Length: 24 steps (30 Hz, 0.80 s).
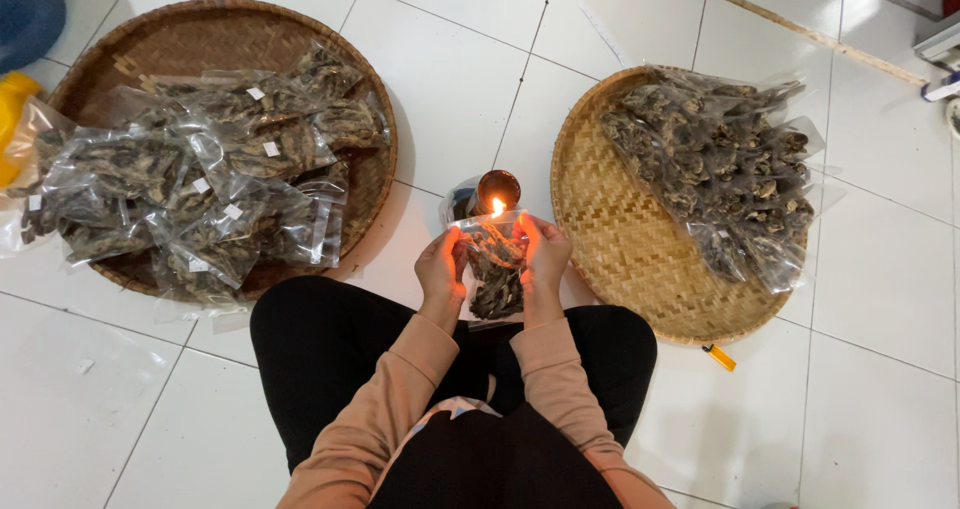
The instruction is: The person sits on the floor and seals clear plastic bags filled with dried seafood pieces by melting the open end of each bag over a candle flame. They take bags one at a time from woven trays, press the plastic edges together near the flame, and place the sealed bag back on the tray.
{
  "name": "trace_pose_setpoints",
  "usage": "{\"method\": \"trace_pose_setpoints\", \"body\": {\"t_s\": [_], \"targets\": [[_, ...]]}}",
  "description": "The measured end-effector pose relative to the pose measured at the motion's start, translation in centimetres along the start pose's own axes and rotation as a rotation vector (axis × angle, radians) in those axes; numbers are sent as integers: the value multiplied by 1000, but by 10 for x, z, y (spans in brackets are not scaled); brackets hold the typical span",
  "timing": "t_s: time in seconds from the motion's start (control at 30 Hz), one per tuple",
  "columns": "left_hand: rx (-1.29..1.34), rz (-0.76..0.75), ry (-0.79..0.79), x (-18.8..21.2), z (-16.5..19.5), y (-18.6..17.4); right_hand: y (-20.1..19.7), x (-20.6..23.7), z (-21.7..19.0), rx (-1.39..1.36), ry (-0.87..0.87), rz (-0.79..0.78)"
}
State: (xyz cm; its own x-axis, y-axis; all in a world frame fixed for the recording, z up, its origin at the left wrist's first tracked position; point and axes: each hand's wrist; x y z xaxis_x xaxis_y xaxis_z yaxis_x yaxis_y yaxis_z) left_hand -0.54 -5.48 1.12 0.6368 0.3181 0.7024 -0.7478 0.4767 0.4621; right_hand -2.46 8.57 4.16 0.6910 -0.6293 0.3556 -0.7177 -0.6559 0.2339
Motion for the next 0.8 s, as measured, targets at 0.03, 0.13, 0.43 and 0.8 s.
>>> {"method": "trace_pose_setpoints", "body": {"t_s": [0.03, 0.13, 0.43, 0.8], "targets": [[6, -2, 0, 0, 2, -1, 1, 1, 1, 8, 10, 5], [14, -7, -1, 1, 5, -3, 5, 3, 2, -9, 9, -6], [21, 14, -8, 2, 14, -8, 10, 10, 7, -14, -10, -24], [57, 5, 18, 3, 21, -15, 17, 21, 7, -26, -1, -16]]}}
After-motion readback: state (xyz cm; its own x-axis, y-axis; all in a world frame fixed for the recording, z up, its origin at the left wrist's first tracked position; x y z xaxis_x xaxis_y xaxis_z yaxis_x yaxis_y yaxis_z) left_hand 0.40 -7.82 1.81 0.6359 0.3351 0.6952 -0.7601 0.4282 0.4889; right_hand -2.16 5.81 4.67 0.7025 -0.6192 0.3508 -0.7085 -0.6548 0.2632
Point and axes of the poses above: each hand's wrist, its own x-axis away from the middle knuckle, its own y-axis out of the palm, z = x × y, and after that the axes turned 12 degrees about z, right-handed
